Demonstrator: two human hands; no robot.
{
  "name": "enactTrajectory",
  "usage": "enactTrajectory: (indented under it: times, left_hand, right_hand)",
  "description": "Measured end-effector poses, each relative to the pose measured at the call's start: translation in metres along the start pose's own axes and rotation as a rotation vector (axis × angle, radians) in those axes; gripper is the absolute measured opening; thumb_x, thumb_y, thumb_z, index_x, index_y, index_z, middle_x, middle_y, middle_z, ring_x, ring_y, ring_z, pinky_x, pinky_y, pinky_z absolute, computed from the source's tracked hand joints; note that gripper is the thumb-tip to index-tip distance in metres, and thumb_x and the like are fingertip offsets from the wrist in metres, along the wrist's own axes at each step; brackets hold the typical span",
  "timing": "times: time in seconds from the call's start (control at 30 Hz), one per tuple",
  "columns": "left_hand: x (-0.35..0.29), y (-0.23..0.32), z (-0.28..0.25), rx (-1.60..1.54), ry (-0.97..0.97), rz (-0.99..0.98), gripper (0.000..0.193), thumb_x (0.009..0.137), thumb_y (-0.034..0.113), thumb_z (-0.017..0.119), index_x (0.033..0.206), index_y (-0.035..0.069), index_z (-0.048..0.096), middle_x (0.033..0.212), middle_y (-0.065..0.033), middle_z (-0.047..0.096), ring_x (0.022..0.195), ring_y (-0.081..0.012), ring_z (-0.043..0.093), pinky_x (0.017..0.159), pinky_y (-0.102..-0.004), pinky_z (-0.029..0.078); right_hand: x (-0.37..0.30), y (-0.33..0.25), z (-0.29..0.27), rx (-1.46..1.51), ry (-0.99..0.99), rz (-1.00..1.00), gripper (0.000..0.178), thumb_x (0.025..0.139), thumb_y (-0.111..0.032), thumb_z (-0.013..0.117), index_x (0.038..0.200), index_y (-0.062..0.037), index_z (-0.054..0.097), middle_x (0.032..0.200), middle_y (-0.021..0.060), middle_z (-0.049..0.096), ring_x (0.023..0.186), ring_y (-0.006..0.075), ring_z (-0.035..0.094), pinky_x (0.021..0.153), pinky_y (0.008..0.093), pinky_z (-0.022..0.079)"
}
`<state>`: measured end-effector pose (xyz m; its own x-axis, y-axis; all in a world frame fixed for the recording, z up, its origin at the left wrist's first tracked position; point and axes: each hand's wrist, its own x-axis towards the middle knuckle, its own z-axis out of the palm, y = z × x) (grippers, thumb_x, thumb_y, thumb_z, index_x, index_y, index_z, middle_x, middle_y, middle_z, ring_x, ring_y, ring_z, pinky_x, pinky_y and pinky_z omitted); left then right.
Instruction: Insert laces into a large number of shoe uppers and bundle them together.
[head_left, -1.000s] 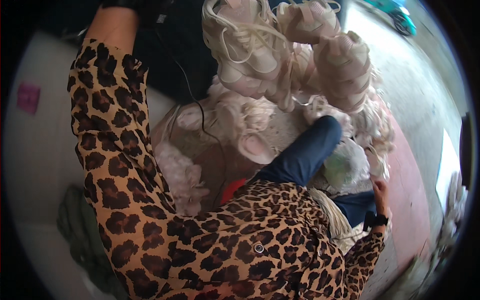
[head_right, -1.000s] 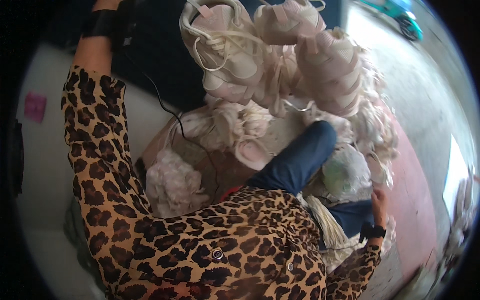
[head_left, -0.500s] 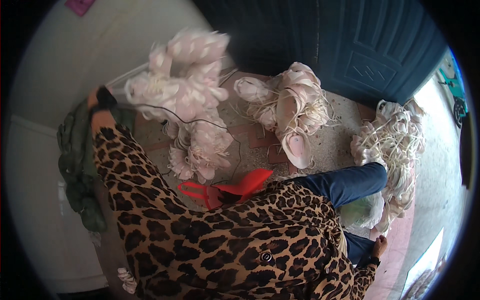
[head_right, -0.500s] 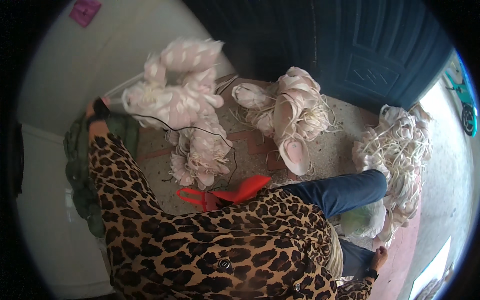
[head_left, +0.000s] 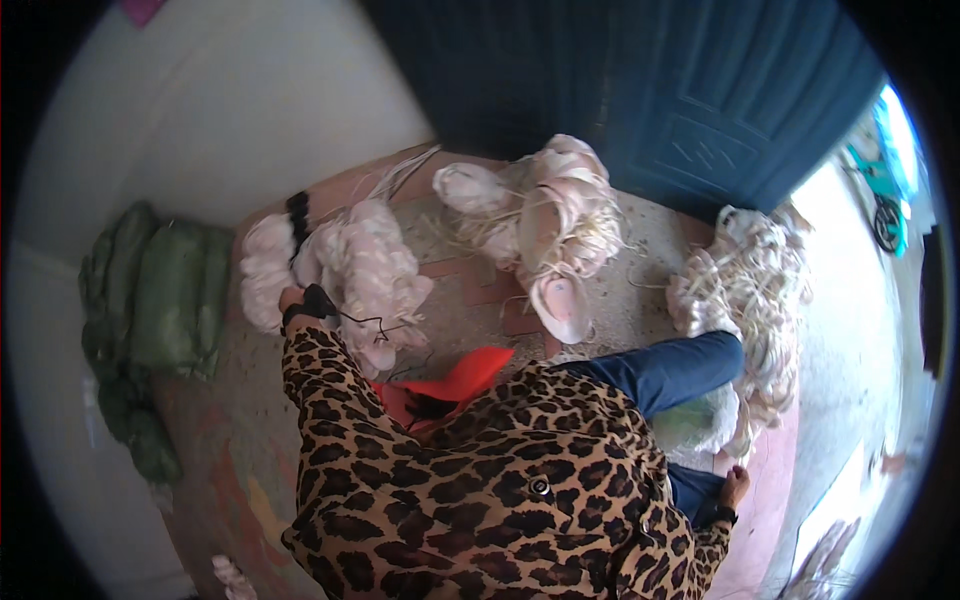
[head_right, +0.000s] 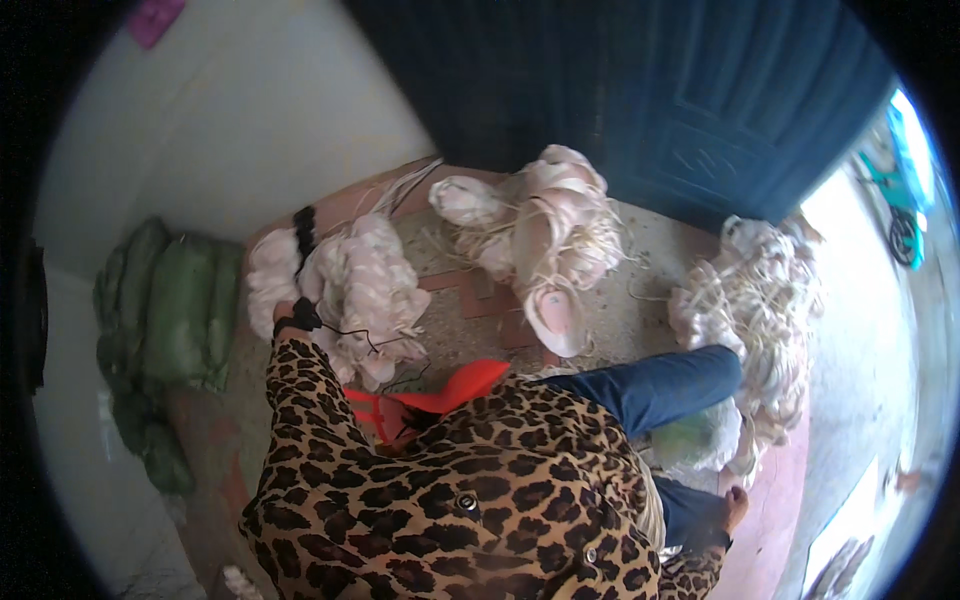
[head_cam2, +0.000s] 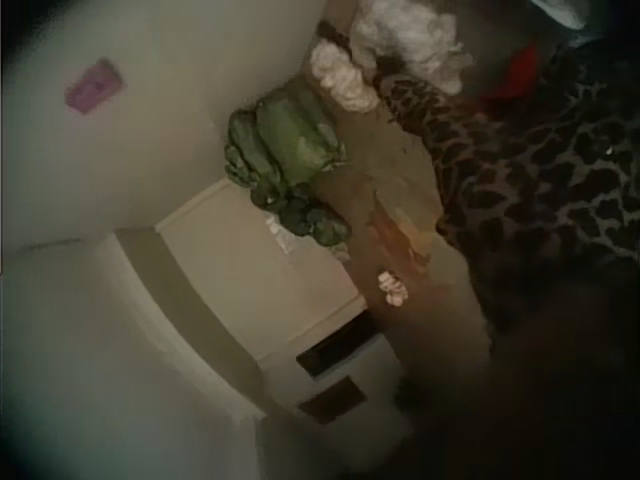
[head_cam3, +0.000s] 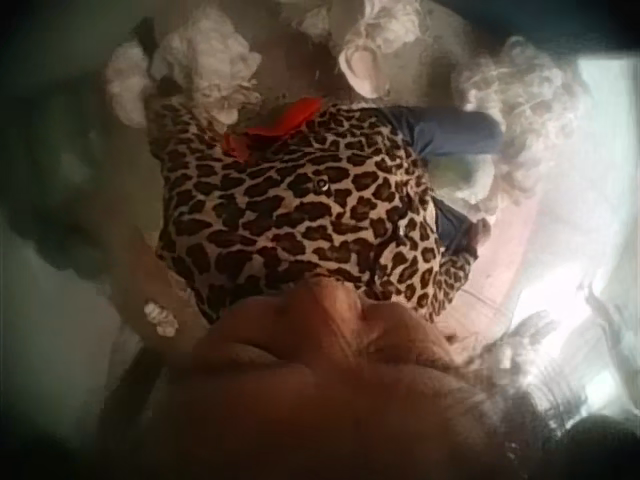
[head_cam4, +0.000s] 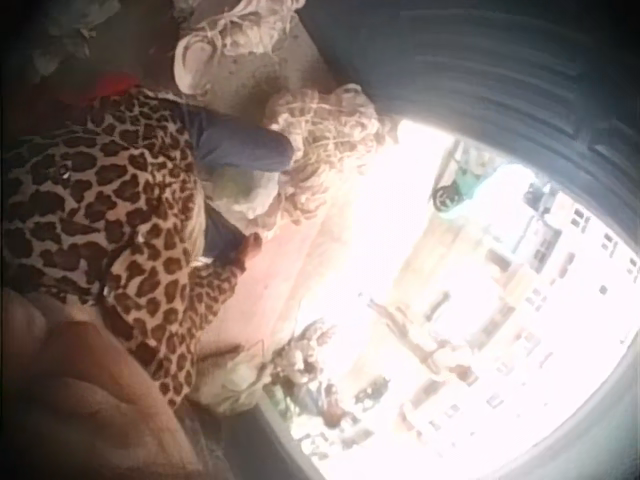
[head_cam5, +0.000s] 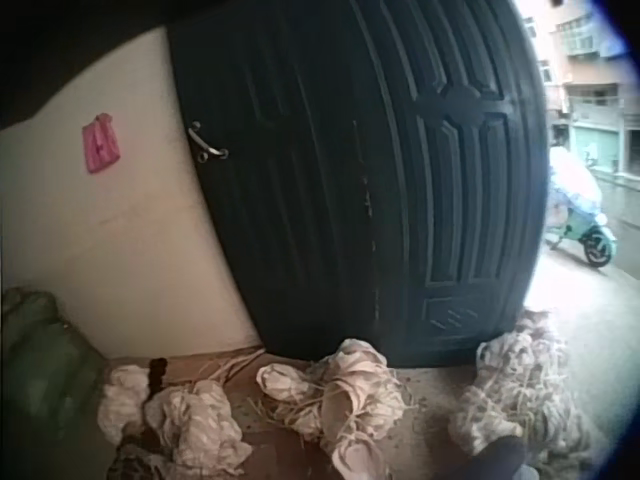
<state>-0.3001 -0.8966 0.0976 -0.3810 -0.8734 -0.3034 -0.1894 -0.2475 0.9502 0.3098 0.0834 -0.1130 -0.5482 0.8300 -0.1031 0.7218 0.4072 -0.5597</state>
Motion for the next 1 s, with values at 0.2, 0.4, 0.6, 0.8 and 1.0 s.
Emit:
enactTrajectory:
  times: [0.2,0.4,0.6,0.8,1.0]
  left_hand:
    - [-0.102,-0.03,0.229,0.195,-0.672,-0.046,0.019,0.092,0.018,0.066,0.109,0.013,0.061,0.088,-0.0049,0.064,0.076,-0.0202,0.061,0.067,-0.0427,0.054]
    - [-0.285,-0.086,0.384,0.402,-1.316,-0.169,0.02,0.091,0.019,0.066,0.111,0.016,0.061,0.088,-0.004,0.065,0.072,-0.0185,0.061,0.063,-0.0394,0.052]
    - [-0.483,-0.183,0.397,0.674,-1.6,-0.23,0.019,0.085,0.005,0.064,0.102,0.013,0.06,0.079,-0.0027,0.06,0.067,-0.018,0.059,0.057,-0.035,0.048]
    - [-0.609,-0.246,0.41,0.781,-1.801,-0.177,0.019,0.088,0.009,0.065,0.107,0.012,0.061,0.085,-0.0023,0.062,0.073,-0.0153,0.06,0.064,-0.034,0.049]
    - [-0.651,-0.25,0.414,0.905,-1.848,-0.029,0.021,0.089,0.01,0.067,0.109,0.012,0.06,0.089,-0.0009,0.064,0.077,-0.0149,0.062,0.067,-0.0326,0.051]
  right_hand:
    - [-0.055,0.003,0.003,0.156,0.155,0.104,0.029,0.084,-0.012,0.065,0.107,0.004,0.07,0.095,0.0138,0.073,0.088,0.0232,0.068,0.084,0.0341,0.053]
    - [-0.068,0.004,-0.009,0.419,0.288,0.19,0.028,0.087,-0.013,0.068,0.11,0.0025,0.07,0.098,0.0109,0.073,0.091,0.0193,0.067,0.086,0.0315,0.052]
    - [-0.117,-0.006,-0.038,0.734,0.372,0.334,0.026,0.091,-0.012,0.069,0.112,0.0016,0.069,0.1,0.0046,0.071,0.092,0.0137,0.065,0.087,0.0271,0.05]
    - [-0.097,-0.027,-0.066,0.964,0.399,0.381,0.027,0.091,-0.011,0.07,0.116,0.0002,0.068,0.102,0.0028,0.07,0.093,0.0118,0.064,0.087,0.0256,0.049]
    - [-0.102,-0.032,-0.077,0.975,0.395,0.453,0.026,0.093,-0.014,0.069,0.115,-0.001,0.067,0.1,0.0019,0.07,0.091,0.0106,0.063,0.083,0.0239,0.048]
